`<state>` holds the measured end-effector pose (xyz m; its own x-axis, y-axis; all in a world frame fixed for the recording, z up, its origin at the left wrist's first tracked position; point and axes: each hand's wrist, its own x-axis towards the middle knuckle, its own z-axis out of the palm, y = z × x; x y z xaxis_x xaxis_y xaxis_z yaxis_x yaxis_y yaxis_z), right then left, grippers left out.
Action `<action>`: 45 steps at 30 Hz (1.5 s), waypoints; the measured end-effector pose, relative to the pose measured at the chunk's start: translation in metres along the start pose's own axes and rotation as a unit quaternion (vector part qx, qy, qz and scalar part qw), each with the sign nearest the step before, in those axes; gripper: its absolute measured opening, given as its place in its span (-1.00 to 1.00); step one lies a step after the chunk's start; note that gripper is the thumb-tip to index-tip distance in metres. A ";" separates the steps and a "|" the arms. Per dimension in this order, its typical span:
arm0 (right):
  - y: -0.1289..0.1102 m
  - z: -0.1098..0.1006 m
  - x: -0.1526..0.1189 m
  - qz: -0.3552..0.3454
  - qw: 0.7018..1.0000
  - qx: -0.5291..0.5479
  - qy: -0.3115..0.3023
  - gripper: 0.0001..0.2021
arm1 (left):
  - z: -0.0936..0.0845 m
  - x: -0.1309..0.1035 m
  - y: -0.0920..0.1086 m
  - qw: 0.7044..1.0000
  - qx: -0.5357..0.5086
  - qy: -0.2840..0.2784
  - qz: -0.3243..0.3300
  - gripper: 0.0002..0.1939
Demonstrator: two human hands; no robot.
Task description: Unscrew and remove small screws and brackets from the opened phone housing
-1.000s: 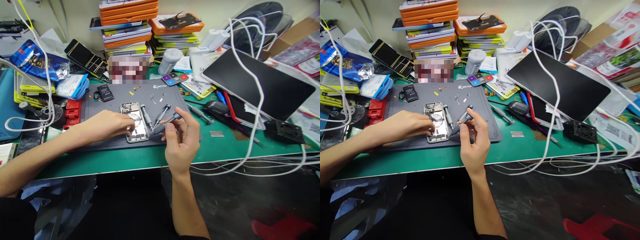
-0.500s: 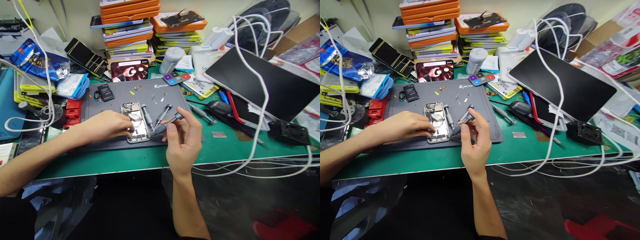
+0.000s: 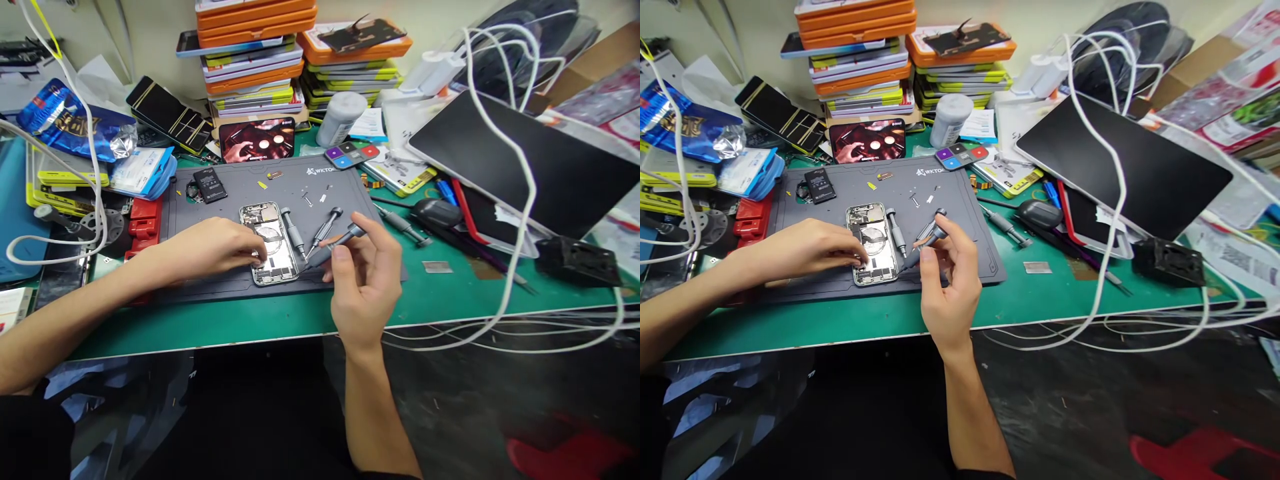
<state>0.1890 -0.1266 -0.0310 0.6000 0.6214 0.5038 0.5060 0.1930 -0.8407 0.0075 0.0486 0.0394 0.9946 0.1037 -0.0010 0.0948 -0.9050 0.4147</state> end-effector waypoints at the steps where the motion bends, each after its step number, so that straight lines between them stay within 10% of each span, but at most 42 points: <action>1: 0.000 0.000 0.000 -0.001 1.000 -0.002 -0.001 -0.60 | 0.000 0.000 0.000 1.000 0.000 -0.001 0.001 -0.80; 20: 0.000 0.000 0.000 0.002 1.000 -0.016 -0.003 -0.59 | 0.003 -0.001 0.008 0.998 0.044 -0.011 -0.031 -0.87; 31: 0.001 0.000 -0.001 0.002 1.000 -0.015 -0.001 -0.59 | 0.005 -0.008 0.057 0.968 0.236 -0.049 -0.063 -0.57; 40: -0.005 0.005 0.000 -0.071 0.996 0.013 -0.060 -0.37 | 0.063 -0.021 0.108 0.890 0.439 0.009 -0.123 -0.52; 45: -0.001 0.005 0.001 -0.106 0.993 0.043 0.017 -0.43 | 0.077 -0.024 0.112 0.863 0.488 0.034 -0.123 -0.52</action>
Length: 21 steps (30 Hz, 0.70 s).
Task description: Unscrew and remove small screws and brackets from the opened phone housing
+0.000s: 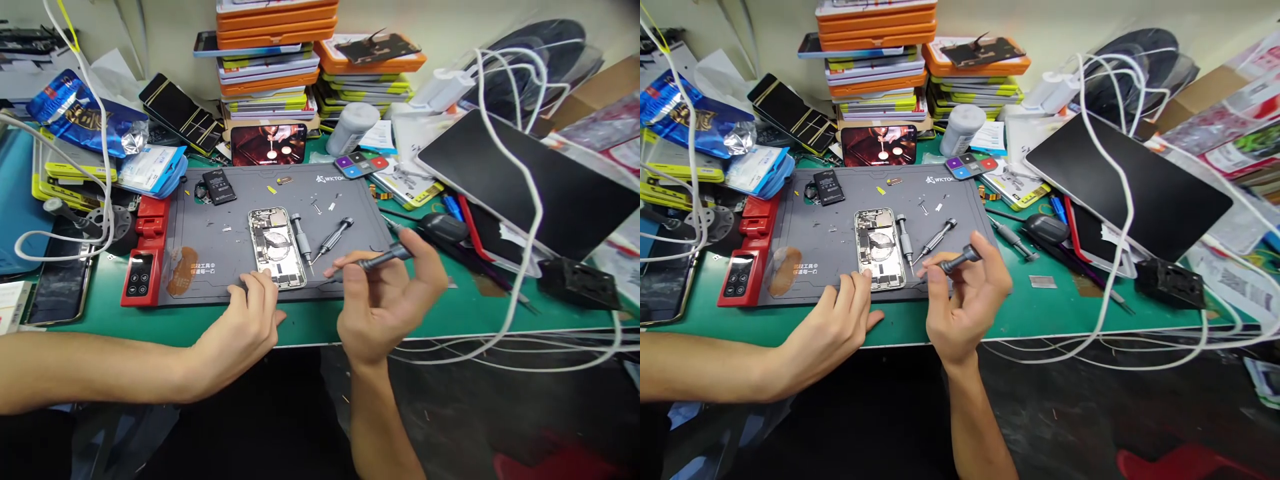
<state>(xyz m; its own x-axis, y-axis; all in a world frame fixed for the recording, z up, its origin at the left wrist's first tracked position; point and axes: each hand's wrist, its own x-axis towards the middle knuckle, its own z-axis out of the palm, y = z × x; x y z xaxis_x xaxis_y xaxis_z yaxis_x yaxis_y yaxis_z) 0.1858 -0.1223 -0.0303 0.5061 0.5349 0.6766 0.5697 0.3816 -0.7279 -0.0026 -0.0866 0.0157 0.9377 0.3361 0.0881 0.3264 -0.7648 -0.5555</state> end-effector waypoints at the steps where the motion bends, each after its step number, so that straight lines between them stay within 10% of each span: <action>1: 0.001 0.000 0.000 -0.014 1.000 -0.002 0.011 -0.45 | 0.000 0.000 -0.001 1.000 -0.009 -0.002 -0.002 -0.53; 9: -0.006 0.001 0.003 -0.097 0.966 -0.196 -0.139 -0.51 | -0.003 -0.004 -0.001 0.997 -0.054 -0.039 -0.026 -0.54; 14: -0.009 0.010 0.007 -0.193 0.911 -0.264 -0.252 -0.90 | 0.002 -0.006 0.005 0.999 -0.025 -0.023 -0.022 -0.55; 21: -0.006 0.014 0.005 -0.211 0.896 -0.273 -0.278 -0.89 | 0.001 -0.007 0.006 0.999 -0.030 -0.013 -0.004 -0.53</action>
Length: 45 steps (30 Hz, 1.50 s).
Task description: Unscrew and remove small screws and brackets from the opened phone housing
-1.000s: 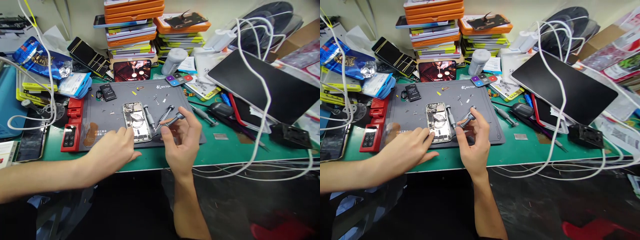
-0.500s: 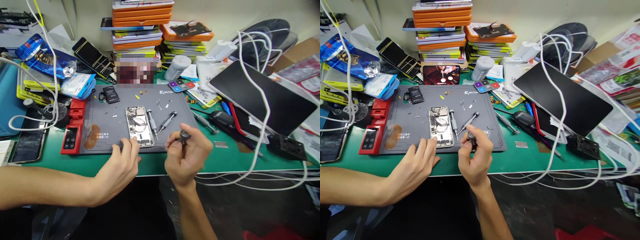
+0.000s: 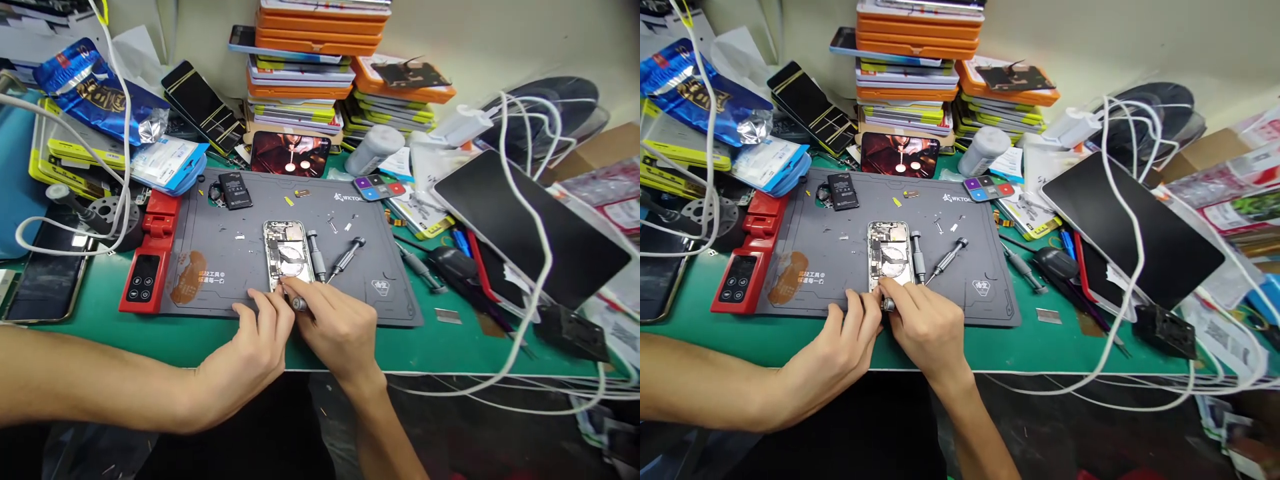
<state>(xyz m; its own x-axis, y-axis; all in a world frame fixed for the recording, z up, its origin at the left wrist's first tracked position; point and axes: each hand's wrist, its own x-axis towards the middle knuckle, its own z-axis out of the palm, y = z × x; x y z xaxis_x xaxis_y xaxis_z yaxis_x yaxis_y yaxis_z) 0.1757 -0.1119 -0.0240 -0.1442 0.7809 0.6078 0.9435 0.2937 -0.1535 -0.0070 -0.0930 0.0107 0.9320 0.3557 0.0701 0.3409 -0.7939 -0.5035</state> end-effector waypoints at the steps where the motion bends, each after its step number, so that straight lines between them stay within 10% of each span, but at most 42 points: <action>1: 0.000 0.000 0.000 -0.002 1.000 -0.003 0.000 -0.90 | 0.000 0.000 0.000 1.000 -0.002 -0.001 -0.001 -0.53; 45: -0.002 -0.001 -0.006 0.019 1.000 -0.006 -0.009 -0.89 | 0.002 -0.002 0.010 0.994 0.109 0.002 -0.024 -0.49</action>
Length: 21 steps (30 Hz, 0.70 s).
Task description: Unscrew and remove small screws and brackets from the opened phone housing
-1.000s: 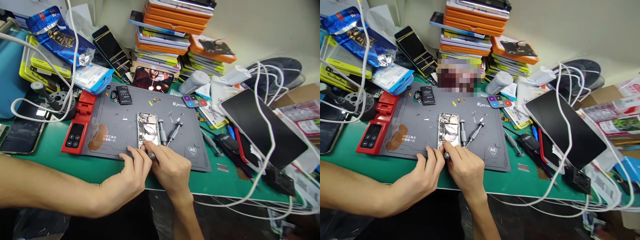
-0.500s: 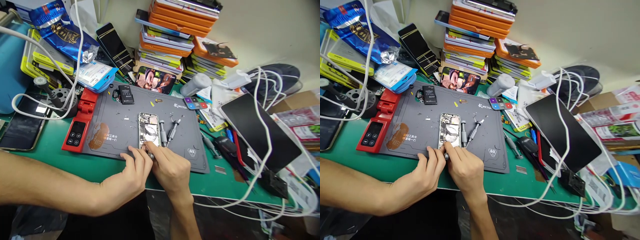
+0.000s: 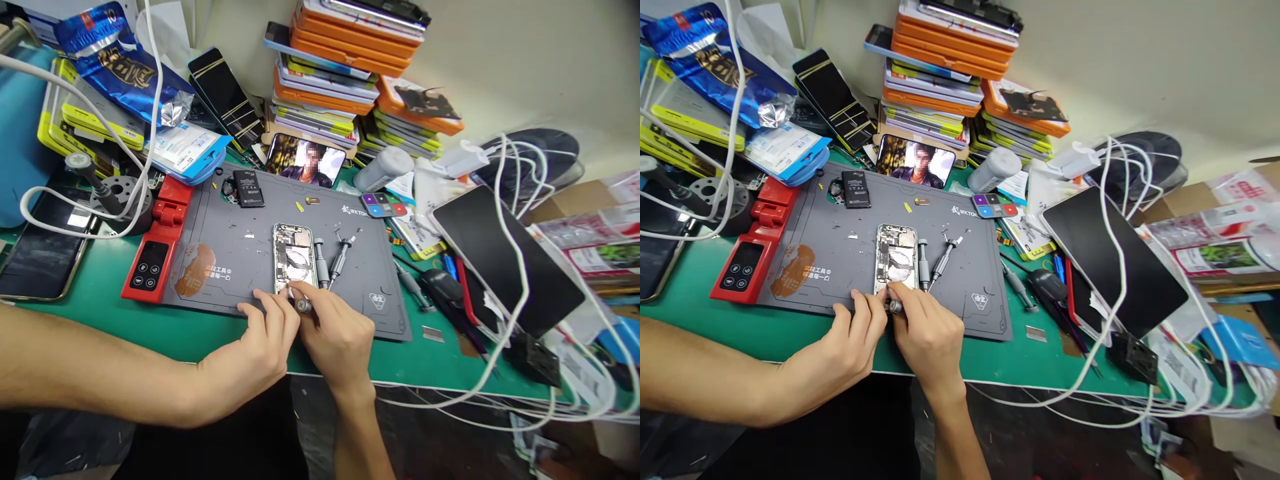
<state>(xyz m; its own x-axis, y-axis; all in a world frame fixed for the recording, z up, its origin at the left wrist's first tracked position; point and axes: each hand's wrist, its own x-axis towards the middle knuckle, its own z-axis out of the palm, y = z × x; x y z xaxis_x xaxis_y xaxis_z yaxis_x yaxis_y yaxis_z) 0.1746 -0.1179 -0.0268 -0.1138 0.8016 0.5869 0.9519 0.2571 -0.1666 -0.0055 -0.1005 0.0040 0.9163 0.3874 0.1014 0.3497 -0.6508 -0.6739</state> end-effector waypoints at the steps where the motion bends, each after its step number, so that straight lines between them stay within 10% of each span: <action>1: 0.000 0.000 0.001 -0.003 1.000 -0.003 0.000 -0.90 | 0.000 0.000 0.000 1.000 0.000 0.000 0.000 -0.49; 21: 0.002 0.000 0.002 -0.016 0.999 -0.025 -0.027 -0.84 | -0.001 0.001 -0.004 0.996 -0.088 -0.001 -0.022 -0.50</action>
<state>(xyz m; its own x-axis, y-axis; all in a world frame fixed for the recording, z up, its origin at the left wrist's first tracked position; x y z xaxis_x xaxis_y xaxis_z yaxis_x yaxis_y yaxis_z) 0.1763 -0.1155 -0.0263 -0.1578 0.8218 0.5475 0.9604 0.2567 -0.1084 -0.0056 -0.0986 0.0073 0.8987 0.4201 0.1261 0.4190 -0.7373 -0.5299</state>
